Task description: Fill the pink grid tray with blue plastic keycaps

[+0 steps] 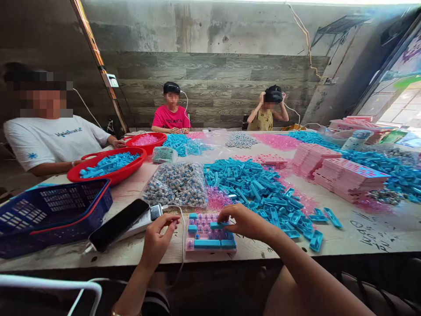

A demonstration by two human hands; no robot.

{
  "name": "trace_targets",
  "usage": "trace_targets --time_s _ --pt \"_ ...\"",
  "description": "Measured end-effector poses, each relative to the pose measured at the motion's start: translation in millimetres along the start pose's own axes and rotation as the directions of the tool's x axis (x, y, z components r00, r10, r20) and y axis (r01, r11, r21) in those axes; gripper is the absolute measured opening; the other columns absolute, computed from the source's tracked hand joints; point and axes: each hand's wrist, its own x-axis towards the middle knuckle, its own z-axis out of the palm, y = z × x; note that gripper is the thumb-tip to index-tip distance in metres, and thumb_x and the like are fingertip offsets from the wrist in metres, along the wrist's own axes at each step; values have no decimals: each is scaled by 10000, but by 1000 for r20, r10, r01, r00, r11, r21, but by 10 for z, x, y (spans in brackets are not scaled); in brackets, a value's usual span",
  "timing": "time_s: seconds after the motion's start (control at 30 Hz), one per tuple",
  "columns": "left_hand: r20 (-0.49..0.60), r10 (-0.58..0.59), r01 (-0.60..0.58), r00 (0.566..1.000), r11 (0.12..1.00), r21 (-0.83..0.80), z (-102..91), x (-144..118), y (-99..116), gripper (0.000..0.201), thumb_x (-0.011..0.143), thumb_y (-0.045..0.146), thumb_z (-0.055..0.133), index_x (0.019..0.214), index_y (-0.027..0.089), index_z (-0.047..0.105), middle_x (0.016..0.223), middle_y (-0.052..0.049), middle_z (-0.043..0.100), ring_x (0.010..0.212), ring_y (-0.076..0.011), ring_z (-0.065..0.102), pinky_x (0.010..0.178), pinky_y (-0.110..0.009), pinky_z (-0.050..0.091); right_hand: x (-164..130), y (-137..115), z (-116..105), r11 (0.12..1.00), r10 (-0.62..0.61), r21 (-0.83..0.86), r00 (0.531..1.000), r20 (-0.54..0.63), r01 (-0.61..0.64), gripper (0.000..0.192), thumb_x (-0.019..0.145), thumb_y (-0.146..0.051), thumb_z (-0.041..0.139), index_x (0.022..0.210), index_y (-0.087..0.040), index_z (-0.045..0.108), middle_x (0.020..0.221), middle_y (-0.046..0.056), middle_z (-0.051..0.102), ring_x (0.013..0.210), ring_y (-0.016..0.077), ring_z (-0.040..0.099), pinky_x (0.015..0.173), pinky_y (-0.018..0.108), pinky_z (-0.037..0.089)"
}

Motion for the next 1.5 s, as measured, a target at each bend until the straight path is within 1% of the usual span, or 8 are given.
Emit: trace_targets --time_s 0.17,0.3,0.47,0.57,0.73,1.07,1.37,1.5 --pt "43 110 -113 993 992 59 3 -7 68 185 844 247 487 872 162 649 802 -49 663 762 -169 622 700 -284 509 7 -22 53 1000 15 15 998 -57 -14 308 633 -2 616 899 -149 668 843 34 676 776 155 612 708 249 460" --pt "138 250 -263 958 961 88 9 -17 131 165 845 209 502 914 168 646 868 -67 653 783 -162 599 704 -278 504 49 -149 156 998 -49 39 994 -101 54 293 649 -24 618 906 -157 660 857 37 671 788 154 609 716 248 455" --pt "266 277 -315 923 943 109 51 -6 132 203 837 232 558 1023 194 629 1014 -89 639 914 -187 592 803 -321 507 149 -322 360 992 -104 45 976 -192 114 225 682 -50 614 876 -157 656 834 36 658 766 151 591 690 236 438" --pt "313 262 -307 913 946 102 73 10 114 162 826 242 583 967 195 649 984 -83 661 944 -199 599 863 -357 494 176 -375 436 995 -88 39 977 -193 97 230 672 -28 602 849 -163 658 824 31 657 761 150 588 681 229 427" --pt "359 231 -274 904 959 75 76 20 91 120 843 225 558 892 198 665 935 -71 674 904 -187 611 837 -338 496 173 -410 444 998 -20 56 987 -161 29 244 668 -6 586 831 -167 668 808 25 663 753 147 589 691 227 429" --pt "360 212 -251 909 966 65 73 -23 177 111 799 137 591 837 189 682 877 -53 667 871 -169 594 813 -301 465 189 -350 521 987 -29 151 989 -147 52 210 681 -1 576 685 -179 686 772 21 667 760 157 600 716 237 432" --pt "353 196 -224 915 974 40 84 -49 188 136 799 118 582 874 178 679 920 -69 655 903 -172 589 835 -304 466 184 -369 519 997 17 77 991 -135 -7 326 605 18 541 845 -175 647 856 39 661 821 187 581 730 273 414" --pt "354 192 -217 916 976 34 88 -49 181 129 805 136 582 882 180 677 926 -70 652 911 -174 592 841 -303 468 173 -337 541 995 12 100 984 -178 6 278 603 -2 548 810 -174 617 824 31 647 785 174 569 695 257 400"
